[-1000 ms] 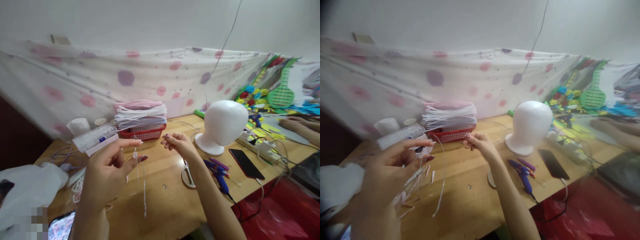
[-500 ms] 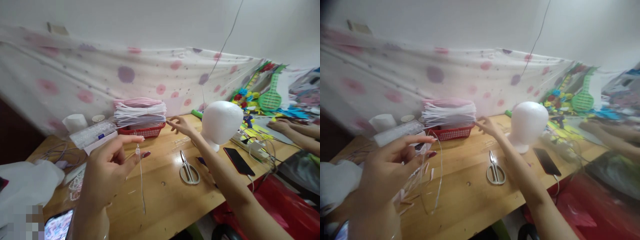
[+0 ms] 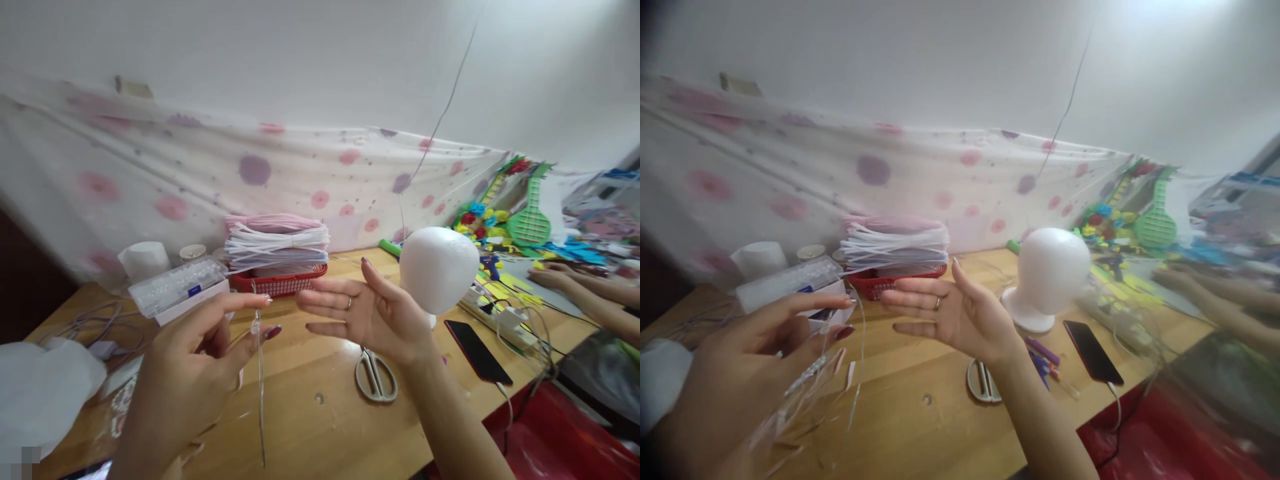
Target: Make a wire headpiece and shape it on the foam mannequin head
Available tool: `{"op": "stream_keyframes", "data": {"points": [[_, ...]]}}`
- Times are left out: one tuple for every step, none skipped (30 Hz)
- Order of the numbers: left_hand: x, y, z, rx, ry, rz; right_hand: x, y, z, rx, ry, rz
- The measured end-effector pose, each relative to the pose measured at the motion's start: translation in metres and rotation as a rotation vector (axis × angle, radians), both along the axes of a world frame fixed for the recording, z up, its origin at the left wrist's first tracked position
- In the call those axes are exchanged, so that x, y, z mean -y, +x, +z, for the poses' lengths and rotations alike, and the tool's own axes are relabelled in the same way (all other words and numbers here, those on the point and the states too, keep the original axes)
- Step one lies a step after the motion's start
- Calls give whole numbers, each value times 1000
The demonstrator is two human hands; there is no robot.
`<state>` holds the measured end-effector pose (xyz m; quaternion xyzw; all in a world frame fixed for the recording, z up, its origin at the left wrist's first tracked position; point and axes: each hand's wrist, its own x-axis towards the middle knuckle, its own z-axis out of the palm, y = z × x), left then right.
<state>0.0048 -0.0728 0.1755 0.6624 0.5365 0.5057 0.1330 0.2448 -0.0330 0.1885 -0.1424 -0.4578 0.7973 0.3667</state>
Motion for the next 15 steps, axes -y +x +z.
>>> {"op": "stream_keyframes", "data": {"points": [[0, 0, 0, -2, 3, 9, 4, -1, 1, -16, -1, 29], [1, 0, 0, -2, 8, 20, 7, -1, 2, -31, -1, 51], [1, 0, 0, -1, 17, 30, 9, -2, 2, -43, -1, 65], [2, 0, 0, 0, 29, 36, 11, -3, 3, -52, 0, 70], [2, 0, 0, -1, 38, 37, 12, -4, 3, -57, 1, 74], [2, 0, 0, -3, 42, 36, 13, -4, 3, -60, 1, 77], [2, 0, -1, -8, 42, 34, 14, -5, 2, -62, 0, 81], [2, -1, -1, -17, 39, 30, 14, -6, 2, -65, -2, 84], [2, -1, -1, -29, 34, 29, 15, -6, 2, -70, -4, 88], [2, -2, -1, -43, 29, 29, 15, -6, 3, -74, -4, 92], [2, -2, -2, -57, 25, 27, 16, -6, 3, -76, -3, 95], [1, -3, -2, -69, 24, 25, 16, -5, 4, -78, -1, 97], [1, -3, -3, -74, 25, 22, 17, -5, 5, -78, 3, 99], [1, -3, -3, -75, 28, 18, 18, -4, 6, -78, 6, 99], [0, -3, -3, -74, 30, 12, 19, -3, 7, -78, 8, 101]]}}
